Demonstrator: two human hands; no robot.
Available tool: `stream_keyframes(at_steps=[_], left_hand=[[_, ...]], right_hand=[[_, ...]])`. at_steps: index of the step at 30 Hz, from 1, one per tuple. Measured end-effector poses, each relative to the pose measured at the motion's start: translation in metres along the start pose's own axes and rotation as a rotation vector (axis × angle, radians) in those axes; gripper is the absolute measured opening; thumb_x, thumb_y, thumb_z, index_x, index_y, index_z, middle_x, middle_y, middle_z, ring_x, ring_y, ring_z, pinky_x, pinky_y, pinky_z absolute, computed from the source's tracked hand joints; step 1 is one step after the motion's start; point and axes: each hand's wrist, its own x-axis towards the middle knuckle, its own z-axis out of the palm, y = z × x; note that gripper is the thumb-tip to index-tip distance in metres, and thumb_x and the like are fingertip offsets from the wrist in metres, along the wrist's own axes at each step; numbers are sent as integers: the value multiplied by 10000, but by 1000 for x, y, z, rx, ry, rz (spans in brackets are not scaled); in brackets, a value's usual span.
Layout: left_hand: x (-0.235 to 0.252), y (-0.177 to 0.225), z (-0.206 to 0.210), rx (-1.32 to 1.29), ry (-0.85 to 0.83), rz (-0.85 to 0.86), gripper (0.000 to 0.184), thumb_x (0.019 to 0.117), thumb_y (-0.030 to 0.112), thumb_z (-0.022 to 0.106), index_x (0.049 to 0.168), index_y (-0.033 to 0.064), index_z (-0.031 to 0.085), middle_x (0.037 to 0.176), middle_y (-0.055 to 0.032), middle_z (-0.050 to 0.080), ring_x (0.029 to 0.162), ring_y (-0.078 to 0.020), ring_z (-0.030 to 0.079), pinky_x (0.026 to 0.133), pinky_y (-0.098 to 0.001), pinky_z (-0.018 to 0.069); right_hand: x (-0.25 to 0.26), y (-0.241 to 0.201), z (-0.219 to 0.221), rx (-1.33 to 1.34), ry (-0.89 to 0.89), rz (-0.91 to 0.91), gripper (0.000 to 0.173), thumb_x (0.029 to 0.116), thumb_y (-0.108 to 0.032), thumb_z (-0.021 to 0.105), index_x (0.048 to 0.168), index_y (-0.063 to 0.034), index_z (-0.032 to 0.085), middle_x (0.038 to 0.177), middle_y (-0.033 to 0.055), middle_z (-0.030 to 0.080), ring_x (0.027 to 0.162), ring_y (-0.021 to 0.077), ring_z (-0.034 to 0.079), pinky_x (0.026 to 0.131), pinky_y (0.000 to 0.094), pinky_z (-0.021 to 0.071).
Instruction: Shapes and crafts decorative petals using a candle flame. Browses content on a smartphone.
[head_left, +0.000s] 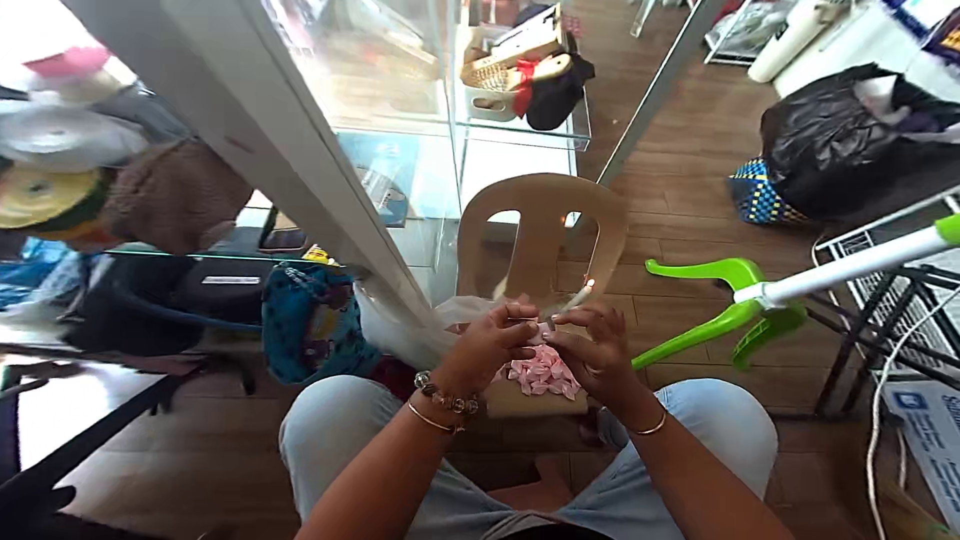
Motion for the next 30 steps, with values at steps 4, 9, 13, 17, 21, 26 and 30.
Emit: stream_keyframes(at_steps=[4,9,13,17,21,26,30], left_hand=[[2,-2,2,16,40,38,200,972,-49,608,1158,22,589,947,-66,682,771,-125,686,703,-266,594],[3,-3,3,32,56,47,222,950,-70,632,1147,24,595,970,-72,682,775,-127,684,699,-264,594],[4,-4,3,57,66,63,212,947,-76,632,1130,25,598,950,-68,679,765,-127,677,697,-266,590],[3,-6,3,167,37,162,259,924,-87,657,1150,23,595,934,-57,681,785,-126,679,730,-276,593],[4,-7,0,266,-38,223,267,921,-92,652,1155,26,598,937,-42,675,790,-108,674,744,-264,591],[3,-4,-5,309,-109,240,274,915,-101,641,1143,44,601,936,-40,683,790,-105,673,750,-262,588],[4,-4,-7,316,-146,230,253,910,-103,643,1114,41,600,902,-33,678,778,-102,671,759,-265,592]], right_hand=[[-2,0,1,98,10,77,133,988,-264,675,1010,-221,799,1158,16,704,1191,209,566,1017,448,405],[-3,-3,1,128,19,87,109,973,-251,696,994,-210,794,1164,13,692,1206,202,550,1037,447,390],[-2,-6,2,167,3,132,121,970,-239,690,975,-177,793,1164,17,688,1201,202,552,1046,447,401],[4,-14,2,383,-8,362,114,924,-172,700,938,-81,768,1166,51,663,1168,168,568,1023,364,471],[7,-18,2,522,13,504,80,898,-150,723,910,-75,750,1169,37,653,1163,110,589,997,289,516],[6,-17,3,593,-11,552,154,893,-160,751,1010,-64,719,1214,58,636,1162,127,601,976,310,540],[5,-15,0,626,-50,579,211,902,-179,754,1069,-50,741,1275,67,618,1183,128,594,979,302,539]])
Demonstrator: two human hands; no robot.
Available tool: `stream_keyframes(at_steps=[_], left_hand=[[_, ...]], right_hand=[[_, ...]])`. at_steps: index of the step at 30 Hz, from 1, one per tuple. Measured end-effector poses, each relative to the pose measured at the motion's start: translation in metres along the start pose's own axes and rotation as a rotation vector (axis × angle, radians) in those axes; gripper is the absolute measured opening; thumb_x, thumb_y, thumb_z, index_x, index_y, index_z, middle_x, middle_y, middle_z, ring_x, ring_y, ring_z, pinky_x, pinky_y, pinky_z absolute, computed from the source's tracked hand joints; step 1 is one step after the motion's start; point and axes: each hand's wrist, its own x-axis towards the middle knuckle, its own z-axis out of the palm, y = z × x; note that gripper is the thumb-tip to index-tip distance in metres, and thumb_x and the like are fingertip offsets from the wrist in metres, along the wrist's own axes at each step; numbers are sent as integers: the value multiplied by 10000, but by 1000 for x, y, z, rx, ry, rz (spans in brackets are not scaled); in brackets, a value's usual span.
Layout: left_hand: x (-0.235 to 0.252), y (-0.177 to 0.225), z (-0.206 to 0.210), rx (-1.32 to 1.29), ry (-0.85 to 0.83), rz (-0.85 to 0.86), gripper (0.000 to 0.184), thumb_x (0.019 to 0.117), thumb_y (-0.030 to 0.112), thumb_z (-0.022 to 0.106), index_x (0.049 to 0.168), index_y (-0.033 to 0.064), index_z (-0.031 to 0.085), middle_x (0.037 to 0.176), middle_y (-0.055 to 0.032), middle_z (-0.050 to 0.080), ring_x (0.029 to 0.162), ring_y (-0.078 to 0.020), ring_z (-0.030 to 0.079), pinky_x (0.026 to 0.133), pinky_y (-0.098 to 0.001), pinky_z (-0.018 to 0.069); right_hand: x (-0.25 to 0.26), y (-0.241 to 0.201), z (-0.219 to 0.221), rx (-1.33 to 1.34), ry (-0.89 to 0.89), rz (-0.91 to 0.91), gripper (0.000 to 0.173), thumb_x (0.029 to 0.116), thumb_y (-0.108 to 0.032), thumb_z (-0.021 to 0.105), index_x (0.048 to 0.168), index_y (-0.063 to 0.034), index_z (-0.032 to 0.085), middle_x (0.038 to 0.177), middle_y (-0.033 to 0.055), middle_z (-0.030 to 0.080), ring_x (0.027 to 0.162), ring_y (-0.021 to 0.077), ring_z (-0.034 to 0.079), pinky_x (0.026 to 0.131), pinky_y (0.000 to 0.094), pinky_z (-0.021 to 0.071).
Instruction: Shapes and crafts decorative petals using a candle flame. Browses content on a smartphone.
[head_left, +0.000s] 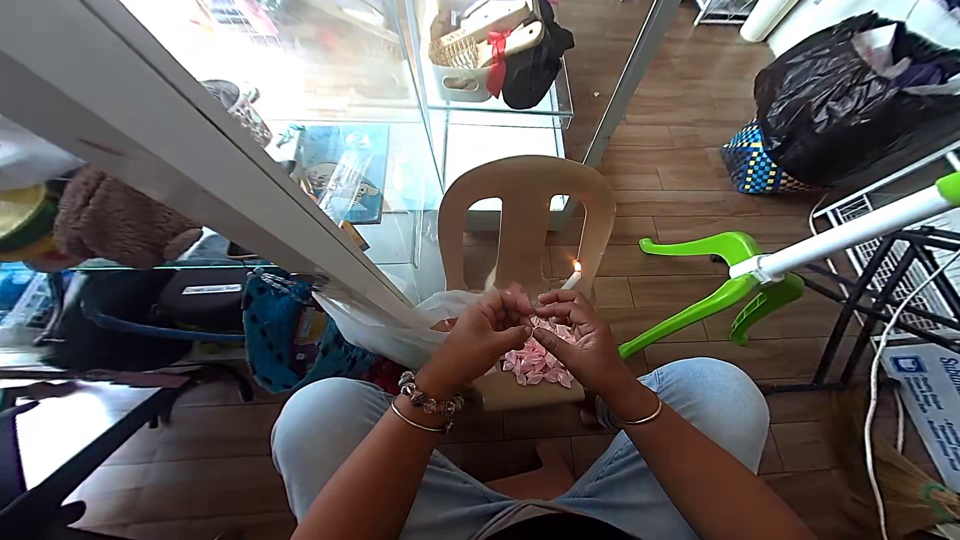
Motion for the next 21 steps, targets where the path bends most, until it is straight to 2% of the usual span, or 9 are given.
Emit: stream_keyframes(at_steps=[3,7,9,10,12,14,16,18,21], left_hand=[[1,0,0,24,-9,-4,266,908,-98,652,1123,47,590,895,-25,672,773,-97,666,764,-261,588],[2,1,3,-53,13,-19,285,924,-90,637,1170,44,585,916,-34,667,792,-114,671,767,-276,594],[3,1,5,-278,25,-54,235,1003,-30,541,1221,50,575,956,-46,670,824,-129,683,783,-297,601],[4,-1,5,-396,17,-68,225,1058,47,469,1257,59,572,992,-60,686,854,-140,698,812,-313,604],[8,-6,5,-540,-20,-71,309,1102,153,366,1302,51,578,1037,-89,696,913,-173,706,877,-346,594],[10,-7,11,-545,3,-81,266,1077,65,397,1238,23,604,1038,-104,713,920,-180,713,882,-347,595],[10,-5,21,-459,58,-76,152,1018,-39,511,1116,10,616,1002,-88,713,899,-165,712,862,-332,601],[10,-4,26,-412,112,-67,81,992,-47,580,1038,9,617,953,-78,721,870,-157,719,839,-323,609],[10,-3,28,-407,156,-59,55,993,-40,589,1012,0,622,920,-74,722,841,-151,720,815,-311,612]], right_hand=[[0,0,-2,-15,-12,-16,109,903,-182,759,923,-74,752,1207,45,637,1148,99,595,973,274,529],[2,-3,-5,21,-21,4,88,903,-164,750,920,-78,750,1187,38,631,1119,94,604,957,265,540],[5,-7,-6,114,12,56,65,907,-137,742,916,-72,741,1194,40,626,1060,86,625,911,250,563],[6,-9,-6,167,43,85,45,908,-118,736,913,-73,731,1196,34,623,1018,77,628,879,240,566],[9,-11,-5,281,116,123,10,913,-73,719,919,-75,726,1187,26,625,995,77,634,849,231,575],[12,-12,-2,363,185,150,40,899,-34,713,886,-70,725,1168,28,643,1039,95,633,887,252,570],[13,-13,0,389,205,165,51,894,-14,703,870,-56,720,1151,42,640,1030,98,636,887,250,570],[14,-13,2,388,199,167,44,897,-18,704,872,-51,720,1140,50,635,994,90,641,864,237,573],[15,-13,2,410,191,185,37,892,-23,712,870,-47,729,1133,56,643,997,101,643,873,250,573]])
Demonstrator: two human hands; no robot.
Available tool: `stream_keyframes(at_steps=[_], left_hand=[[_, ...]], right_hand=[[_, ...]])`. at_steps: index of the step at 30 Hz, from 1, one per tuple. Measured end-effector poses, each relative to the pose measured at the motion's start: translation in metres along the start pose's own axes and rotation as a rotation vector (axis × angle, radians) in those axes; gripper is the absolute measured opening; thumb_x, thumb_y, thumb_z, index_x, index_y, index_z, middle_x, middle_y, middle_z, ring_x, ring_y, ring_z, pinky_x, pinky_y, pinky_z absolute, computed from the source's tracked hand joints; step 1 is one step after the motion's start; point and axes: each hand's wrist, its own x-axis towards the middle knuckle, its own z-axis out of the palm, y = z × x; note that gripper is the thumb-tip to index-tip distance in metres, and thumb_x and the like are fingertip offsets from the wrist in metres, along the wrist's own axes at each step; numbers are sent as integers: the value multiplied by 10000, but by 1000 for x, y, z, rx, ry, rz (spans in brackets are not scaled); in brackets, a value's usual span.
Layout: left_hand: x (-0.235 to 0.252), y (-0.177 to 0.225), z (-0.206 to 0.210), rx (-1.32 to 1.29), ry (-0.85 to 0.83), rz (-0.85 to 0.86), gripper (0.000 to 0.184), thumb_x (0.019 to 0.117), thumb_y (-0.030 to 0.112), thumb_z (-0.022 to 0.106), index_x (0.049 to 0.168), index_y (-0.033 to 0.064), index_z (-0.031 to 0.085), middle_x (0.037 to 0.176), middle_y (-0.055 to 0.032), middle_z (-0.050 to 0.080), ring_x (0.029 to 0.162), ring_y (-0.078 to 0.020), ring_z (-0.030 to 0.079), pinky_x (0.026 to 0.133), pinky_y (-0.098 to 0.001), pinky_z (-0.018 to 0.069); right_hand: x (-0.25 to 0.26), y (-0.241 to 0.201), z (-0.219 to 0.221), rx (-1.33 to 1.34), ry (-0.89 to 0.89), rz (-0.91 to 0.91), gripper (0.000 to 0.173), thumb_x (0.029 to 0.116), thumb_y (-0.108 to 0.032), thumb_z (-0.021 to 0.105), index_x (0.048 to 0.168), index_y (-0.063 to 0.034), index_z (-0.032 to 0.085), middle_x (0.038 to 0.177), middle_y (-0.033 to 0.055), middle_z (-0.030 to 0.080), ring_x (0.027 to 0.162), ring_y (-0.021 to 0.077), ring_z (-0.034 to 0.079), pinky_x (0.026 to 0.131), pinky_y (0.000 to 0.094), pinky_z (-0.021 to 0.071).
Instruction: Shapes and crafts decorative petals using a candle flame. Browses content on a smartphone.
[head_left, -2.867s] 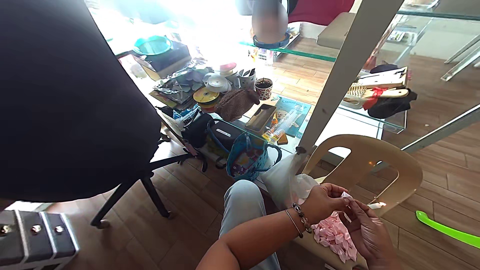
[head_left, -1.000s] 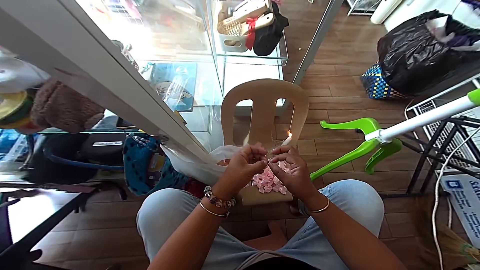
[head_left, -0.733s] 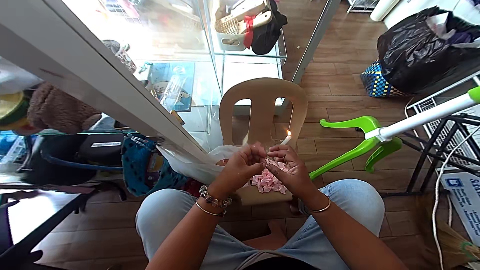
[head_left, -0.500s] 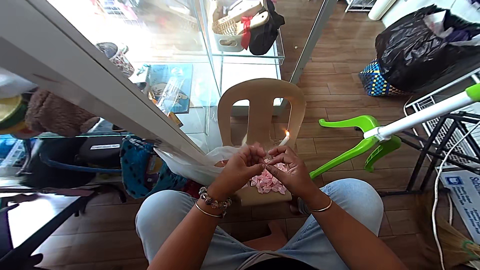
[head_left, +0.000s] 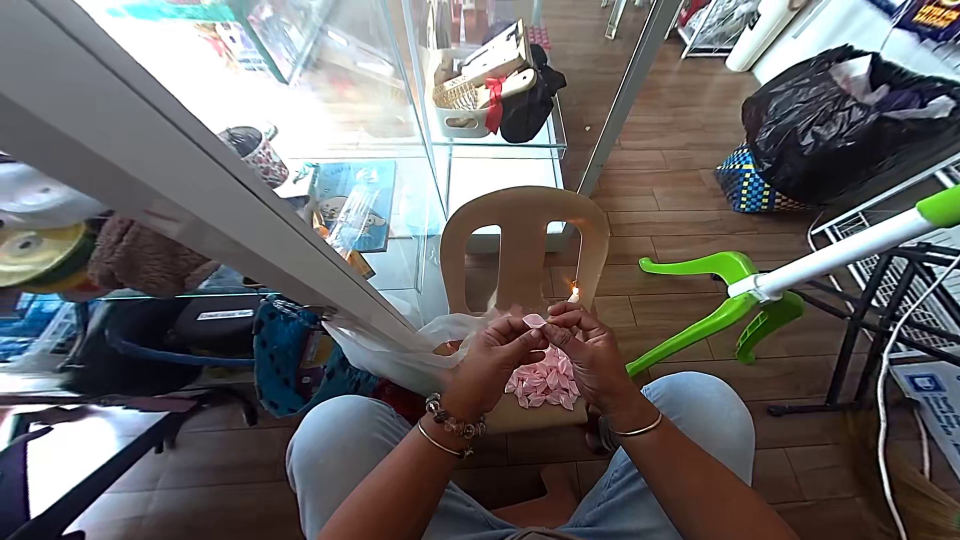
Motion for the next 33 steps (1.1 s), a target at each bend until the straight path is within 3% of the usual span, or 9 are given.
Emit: stream_keyframes(at_steps=[4,7,9,11,13,16,24,28,33], left_hand=[[0,-2,0,51,17,45,54,994,-29,594,1014,-8,640,921,-77,728,840,-151,723,806,-309,614],[-1,-5,2,99,28,108,75,1007,-25,565,1033,-8,633,906,-65,726,831,-142,723,794,-301,616],[0,-6,3,95,33,126,92,1014,-27,538,1037,-9,626,893,-61,721,814,-137,719,781,-298,615],[0,-5,4,91,37,116,93,1019,-26,529,1042,-8,618,895,-57,716,809,-136,717,774,-296,614],[1,-4,4,82,33,113,93,1020,-23,524,1035,-1,613,892,-53,709,805,-132,713,770,-294,614],[1,-3,2,74,21,128,96,1021,-22,521,1022,9,611,891,-54,708,809,-131,714,772,-296,613],[-1,-3,3,85,33,171,96,1014,-28,529,1039,3,616,909,-51,715,820,-129,716,777,-293,614],[1,-2,2,77,77,146,83,1020,-24,535,1023,-11,616,893,-67,713,809,-142,719,770,-300,617],[-1,3,-2,53,78,56,73,1023,2,565,1029,-37,626,884,-80,719,794,-148,724,778,-308,623]], right_hand=[[0,2,-3,37,-16,42,24,893,-41,718,881,-57,730,1111,50,657,1000,112,641,884,278,566],[-1,0,-2,-70,-32,-2,27,892,-58,732,904,-34,727,1157,64,641,989,84,650,852,235,580],[-3,0,-2,-228,-43,-115,114,900,-99,738,980,-19,729,1209,82,611,999,72,637,847,211,571],[-2,3,-3,-410,-57,-315,185,916,-145,732,1053,-22,721,1234,96,594,1101,88,607,926,230,546],[1,5,-5,-532,-65,-457,160,941,-186,720,1047,-73,759,1222,94,595,1139,107,581,978,255,516],[3,7,-8,-606,-63,-506,126,953,-219,716,1022,-139,785,1222,94,603,1121,115,578,971,262,501],[3,8,-4,-643,-19,-575,128,939,-213,728,959,-94,772,1192,108,620,1124,120,576,989,251,481],[3,15,-4,-759,1,-692,124,954,-214,715,970,-137,812,1158,123,675,1137,206,582,1014,347,450],[1,21,-7,-902,-13,-718,198,981,-267,656,1059,-180,815,1240,136,668,1190,291,573,1028,475,437]])
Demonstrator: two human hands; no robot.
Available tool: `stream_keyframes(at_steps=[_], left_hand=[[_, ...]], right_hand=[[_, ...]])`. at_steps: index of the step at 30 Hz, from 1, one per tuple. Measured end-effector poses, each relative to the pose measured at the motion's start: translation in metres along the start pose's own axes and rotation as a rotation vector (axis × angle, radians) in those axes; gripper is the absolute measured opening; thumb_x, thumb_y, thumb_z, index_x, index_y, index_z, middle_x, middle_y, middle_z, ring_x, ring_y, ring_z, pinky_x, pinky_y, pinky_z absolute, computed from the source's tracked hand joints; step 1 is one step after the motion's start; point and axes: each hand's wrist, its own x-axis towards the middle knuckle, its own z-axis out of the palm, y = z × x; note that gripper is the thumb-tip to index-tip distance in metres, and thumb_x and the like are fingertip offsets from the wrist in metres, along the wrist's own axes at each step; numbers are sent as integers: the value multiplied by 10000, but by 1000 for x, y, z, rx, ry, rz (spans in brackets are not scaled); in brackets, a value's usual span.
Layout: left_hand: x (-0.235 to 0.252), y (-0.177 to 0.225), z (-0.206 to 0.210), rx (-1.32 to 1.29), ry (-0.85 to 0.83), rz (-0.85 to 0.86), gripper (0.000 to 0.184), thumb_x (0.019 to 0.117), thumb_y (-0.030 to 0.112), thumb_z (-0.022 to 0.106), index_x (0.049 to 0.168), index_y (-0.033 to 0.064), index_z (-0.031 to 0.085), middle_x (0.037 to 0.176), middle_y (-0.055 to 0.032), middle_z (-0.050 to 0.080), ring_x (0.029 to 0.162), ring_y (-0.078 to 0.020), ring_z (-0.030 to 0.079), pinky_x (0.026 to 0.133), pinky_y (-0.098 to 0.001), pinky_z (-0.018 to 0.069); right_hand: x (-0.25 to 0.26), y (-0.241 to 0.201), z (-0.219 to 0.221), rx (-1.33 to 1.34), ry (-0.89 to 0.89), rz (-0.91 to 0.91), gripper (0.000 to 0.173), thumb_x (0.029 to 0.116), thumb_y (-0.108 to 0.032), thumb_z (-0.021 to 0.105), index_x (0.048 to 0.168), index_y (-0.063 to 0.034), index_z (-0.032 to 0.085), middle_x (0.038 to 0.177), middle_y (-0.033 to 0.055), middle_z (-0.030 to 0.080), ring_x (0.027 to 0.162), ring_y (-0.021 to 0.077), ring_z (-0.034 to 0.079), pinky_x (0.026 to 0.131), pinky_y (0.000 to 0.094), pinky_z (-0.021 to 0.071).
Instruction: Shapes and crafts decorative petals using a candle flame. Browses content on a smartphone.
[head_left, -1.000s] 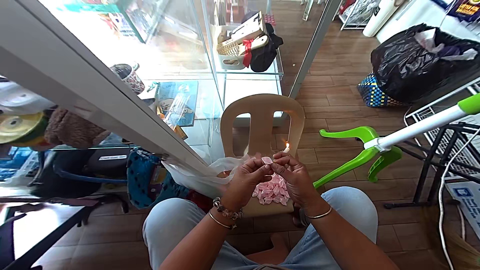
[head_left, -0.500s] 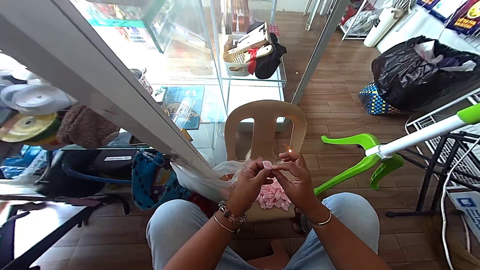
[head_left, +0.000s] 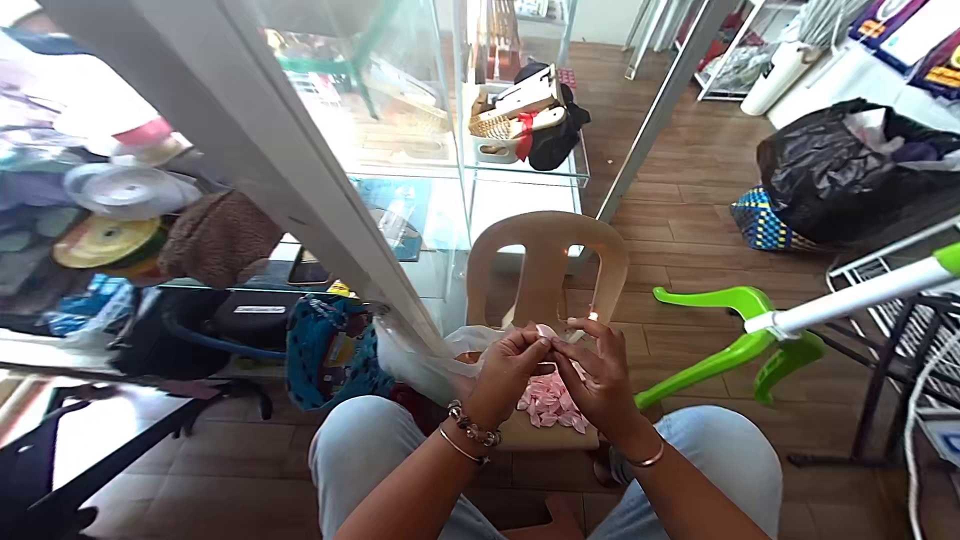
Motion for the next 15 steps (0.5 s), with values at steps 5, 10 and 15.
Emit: stream_keyframes(at_steps=[5,10,15], left_hand=[[0,-7,-13,101,-86,123,115,975,51,651,1047,-36,674,925,-57,707,823,-129,699,784,-322,609],[1,1,-10,-23,-24,70,90,1012,61,603,1019,-15,650,859,-30,711,761,-107,702,733,-293,601],[-2,4,-11,92,-118,164,105,1030,67,569,1061,-23,614,905,-29,696,800,-95,693,757,-291,596]], right_hand=[[-1,-11,0,-224,-27,-107,283,996,-308,565,1040,-160,802,1269,194,658,1180,409,585,960,571,454],[3,-28,-8,-236,-114,-101,305,958,-205,592,1164,-87,783,1302,293,614,1187,521,556,996,687,384],[4,-22,-15,450,-127,301,328,991,-133,582,1172,127,668,1367,267,520,1278,174,528,1062,282,469]])
